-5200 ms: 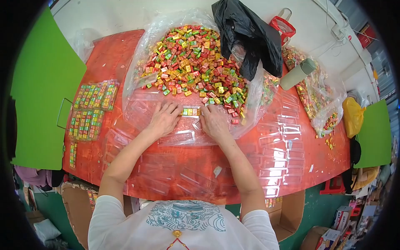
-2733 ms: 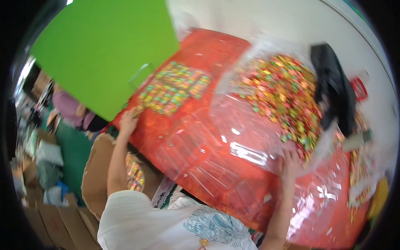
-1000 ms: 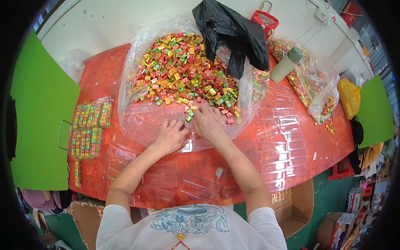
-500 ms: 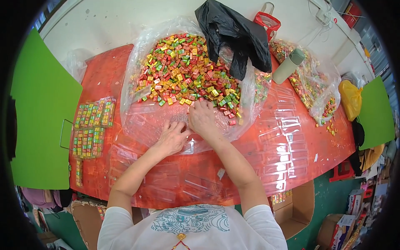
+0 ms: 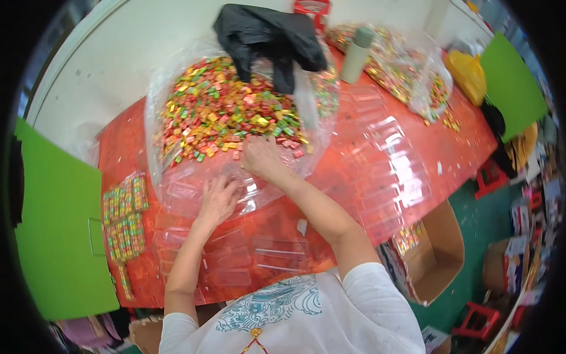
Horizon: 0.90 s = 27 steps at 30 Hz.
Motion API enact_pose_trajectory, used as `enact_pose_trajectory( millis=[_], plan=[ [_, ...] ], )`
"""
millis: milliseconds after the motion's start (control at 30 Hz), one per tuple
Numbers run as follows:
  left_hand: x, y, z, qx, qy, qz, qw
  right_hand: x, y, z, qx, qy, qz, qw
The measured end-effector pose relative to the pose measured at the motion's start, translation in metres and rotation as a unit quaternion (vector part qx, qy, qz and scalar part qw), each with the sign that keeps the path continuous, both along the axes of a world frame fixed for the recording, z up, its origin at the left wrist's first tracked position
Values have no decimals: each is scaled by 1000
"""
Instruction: Organizing and arranging small colorful toy blocks on a table into sets.
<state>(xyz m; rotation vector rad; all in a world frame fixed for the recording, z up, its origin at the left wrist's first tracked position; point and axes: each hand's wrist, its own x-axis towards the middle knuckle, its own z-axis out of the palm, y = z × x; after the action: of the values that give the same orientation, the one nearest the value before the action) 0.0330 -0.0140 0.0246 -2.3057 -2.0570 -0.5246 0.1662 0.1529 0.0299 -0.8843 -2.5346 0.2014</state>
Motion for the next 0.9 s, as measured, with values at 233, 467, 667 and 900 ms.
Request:
enact_pose_trajectory(
  millis=[233,467,667,900],
  plan=[
    [-19,-11,7,-15,-39,25,999,207,-47,61,-498,395,5,772],
    [-27,3,12,-75,-116,-12,990,414,-146,-14,-466,689,-98,546],
    [-41,18,8,-71,-108,-20,991,440,-192,-152,-503,733,-237,391],
    [-38,13,22,-84,-132,20,987,376,-122,-213,-561,612,-405,383]
  ],
)
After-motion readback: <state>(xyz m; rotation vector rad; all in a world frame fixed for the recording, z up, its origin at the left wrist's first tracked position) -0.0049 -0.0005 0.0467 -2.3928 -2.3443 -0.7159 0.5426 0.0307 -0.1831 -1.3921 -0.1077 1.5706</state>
